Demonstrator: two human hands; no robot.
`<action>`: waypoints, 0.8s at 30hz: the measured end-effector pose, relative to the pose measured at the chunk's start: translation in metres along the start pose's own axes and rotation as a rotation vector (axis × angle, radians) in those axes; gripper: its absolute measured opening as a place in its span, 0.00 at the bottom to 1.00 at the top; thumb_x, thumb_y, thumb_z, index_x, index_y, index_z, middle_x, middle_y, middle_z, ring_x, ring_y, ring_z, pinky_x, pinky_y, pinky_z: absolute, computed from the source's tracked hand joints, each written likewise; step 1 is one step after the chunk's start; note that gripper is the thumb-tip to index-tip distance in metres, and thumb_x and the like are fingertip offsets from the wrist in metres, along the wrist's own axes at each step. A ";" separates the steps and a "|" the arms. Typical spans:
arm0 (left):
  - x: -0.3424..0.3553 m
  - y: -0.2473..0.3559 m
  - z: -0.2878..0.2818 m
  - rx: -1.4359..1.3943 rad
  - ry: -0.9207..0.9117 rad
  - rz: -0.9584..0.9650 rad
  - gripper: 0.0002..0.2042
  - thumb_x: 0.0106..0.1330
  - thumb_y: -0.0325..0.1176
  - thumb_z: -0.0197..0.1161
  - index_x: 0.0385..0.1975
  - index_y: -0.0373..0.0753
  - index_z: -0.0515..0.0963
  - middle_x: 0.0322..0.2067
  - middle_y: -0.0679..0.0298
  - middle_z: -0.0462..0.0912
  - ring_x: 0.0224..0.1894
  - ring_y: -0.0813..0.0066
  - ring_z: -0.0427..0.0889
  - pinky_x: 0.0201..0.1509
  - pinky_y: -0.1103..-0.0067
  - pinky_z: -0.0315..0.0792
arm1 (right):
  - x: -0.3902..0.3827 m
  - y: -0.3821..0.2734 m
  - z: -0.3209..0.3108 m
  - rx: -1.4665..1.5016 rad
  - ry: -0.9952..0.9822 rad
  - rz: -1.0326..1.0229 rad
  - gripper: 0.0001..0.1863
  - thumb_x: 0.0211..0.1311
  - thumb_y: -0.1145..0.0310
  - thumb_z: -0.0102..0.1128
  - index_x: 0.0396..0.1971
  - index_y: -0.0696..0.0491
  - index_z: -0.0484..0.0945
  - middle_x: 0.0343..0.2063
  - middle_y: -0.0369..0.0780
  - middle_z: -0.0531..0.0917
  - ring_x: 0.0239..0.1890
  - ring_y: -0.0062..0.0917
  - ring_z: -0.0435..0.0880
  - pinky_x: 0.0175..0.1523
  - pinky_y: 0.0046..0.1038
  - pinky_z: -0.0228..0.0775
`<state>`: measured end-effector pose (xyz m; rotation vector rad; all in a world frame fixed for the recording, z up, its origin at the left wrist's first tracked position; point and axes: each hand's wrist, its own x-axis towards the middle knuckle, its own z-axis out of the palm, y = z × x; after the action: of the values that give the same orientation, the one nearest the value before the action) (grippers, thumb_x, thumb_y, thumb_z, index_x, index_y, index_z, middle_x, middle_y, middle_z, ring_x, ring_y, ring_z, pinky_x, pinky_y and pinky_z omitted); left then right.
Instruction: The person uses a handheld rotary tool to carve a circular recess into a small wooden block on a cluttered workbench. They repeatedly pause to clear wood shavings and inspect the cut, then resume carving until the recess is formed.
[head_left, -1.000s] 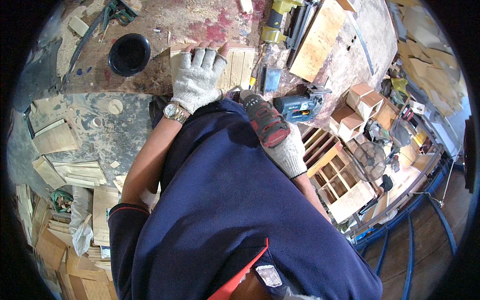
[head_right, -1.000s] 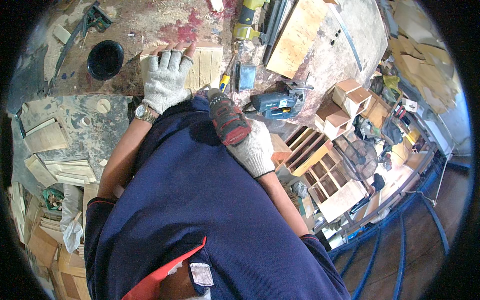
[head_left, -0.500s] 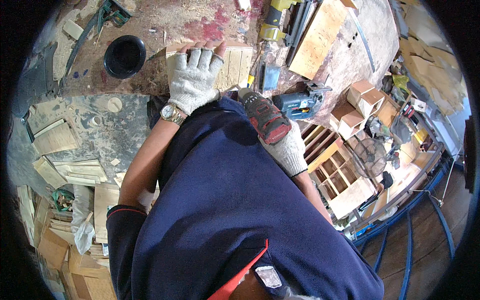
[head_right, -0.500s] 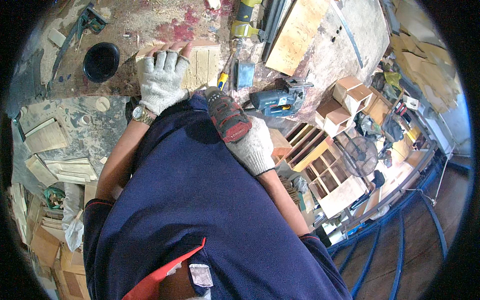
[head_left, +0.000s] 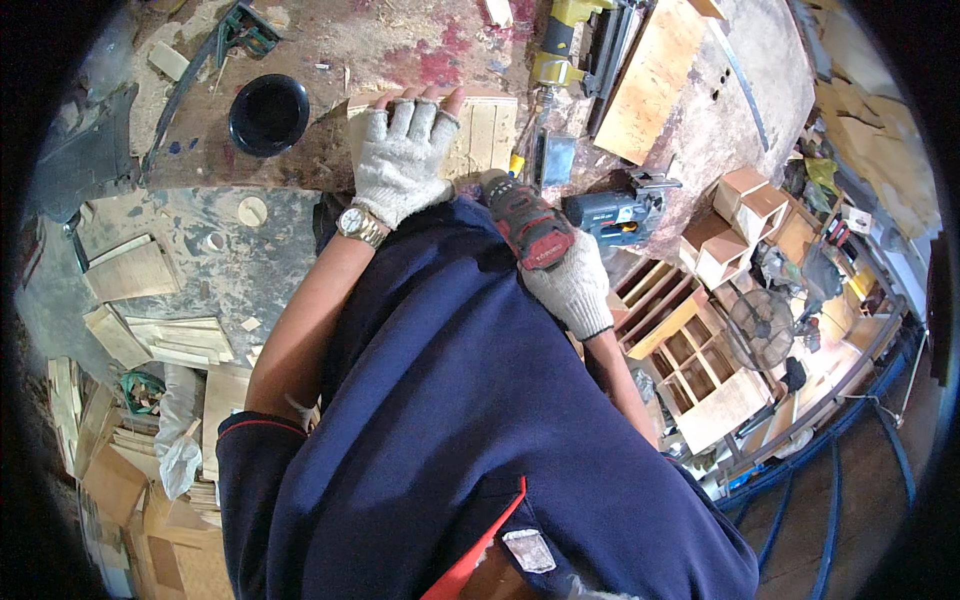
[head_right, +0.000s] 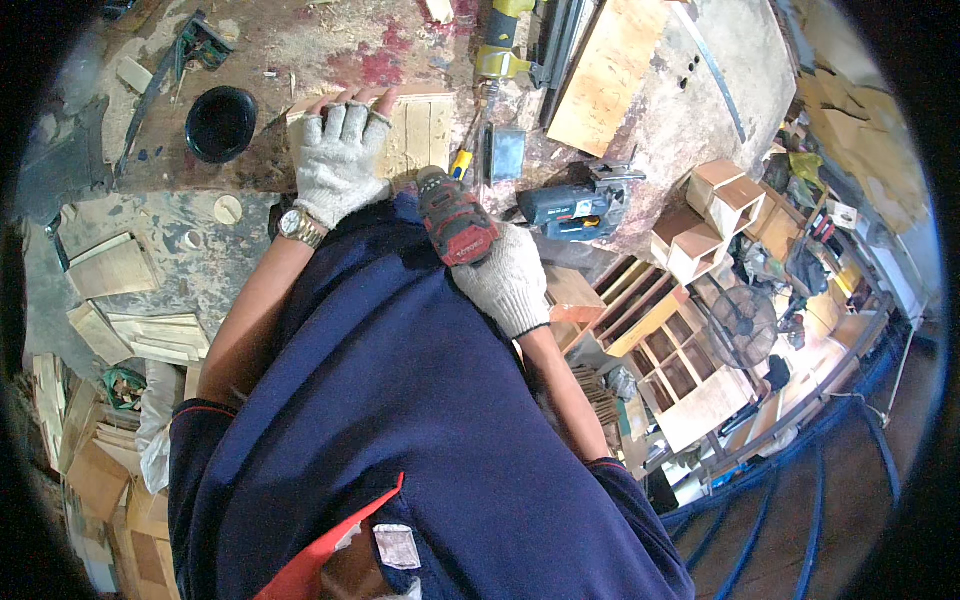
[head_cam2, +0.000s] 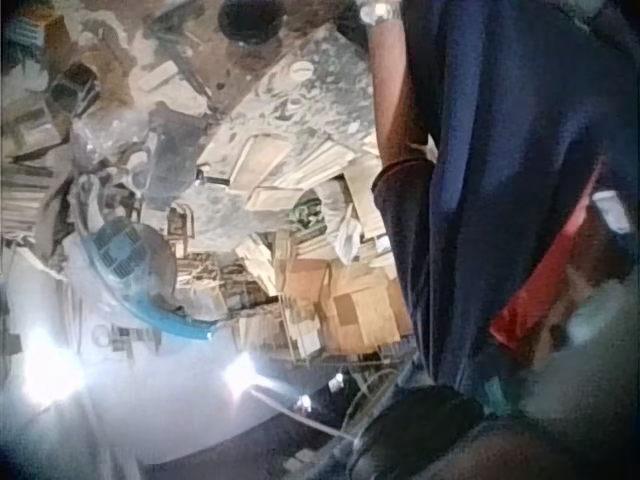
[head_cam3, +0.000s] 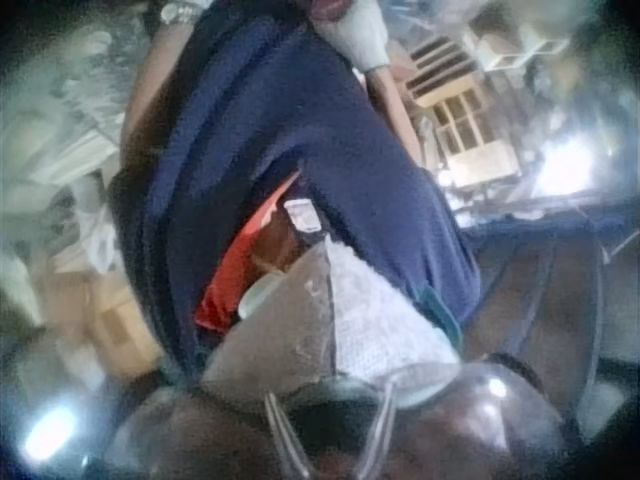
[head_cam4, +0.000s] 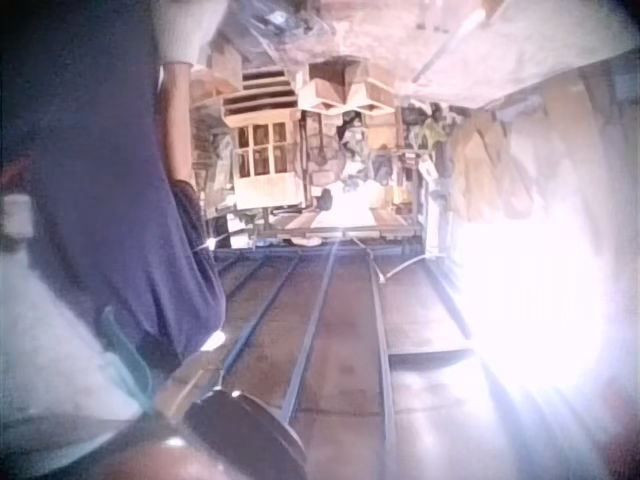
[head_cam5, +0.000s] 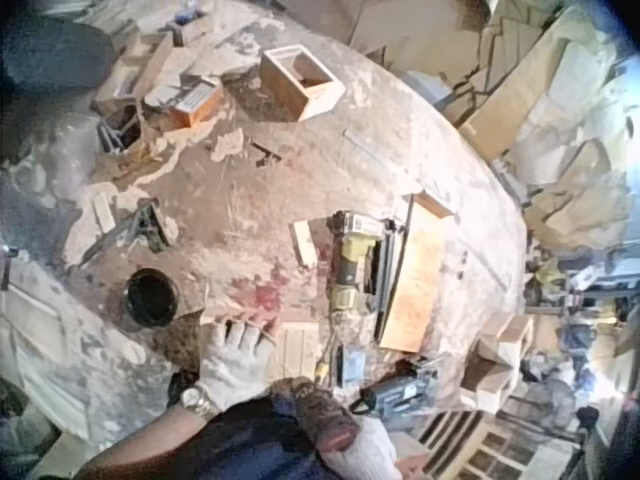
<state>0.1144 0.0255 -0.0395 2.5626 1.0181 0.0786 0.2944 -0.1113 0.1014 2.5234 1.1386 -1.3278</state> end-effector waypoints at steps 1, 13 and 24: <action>0.000 0.001 0.000 -0.002 0.002 -0.005 0.50 0.49 0.50 0.71 0.77 0.45 0.60 0.65 0.60 0.71 0.70 0.59 0.67 0.77 0.56 0.52 | -0.005 -0.001 0.000 0.044 0.014 -0.012 0.21 0.49 0.54 0.72 0.36 0.56 0.85 0.30 0.52 0.87 0.36 0.47 0.88 0.40 0.43 0.79; 0.001 0.002 -0.008 0.072 -0.004 0.034 0.57 0.40 0.61 0.76 0.74 0.42 0.63 0.57 0.59 0.76 0.62 0.60 0.72 0.75 0.56 0.54 | -0.062 0.009 -0.017 -0.007 0.138 0.108 0.30 0.49 0.53 0.74 0.49 0.54 0.81 0.41 0.47 0.88 0.46 0.41 0.89 0.50 0.39 0.80; -0.003 -0.002 0.002 0.076 0.056 0.050 0.46 0.50 0.49 0.70 0.73 0.42 0.65 0.59 0.59 0.76 0.61 0.62 0.73 0.73 0.58 0.58 | -0.042 0.006 0.009 -0.016 0.136 -0.128 0.25 0.48 0.54 0.74 0.43 0.55 0.84 0.35 0.49 0.88 0.40 0.45 0.88 0.45 0.42 0.80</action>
<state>0.1113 0.0245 -0.0419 2.6688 0.9948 0.1281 0.2775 -0.1427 0.1251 2.6041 1.3521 -1.1823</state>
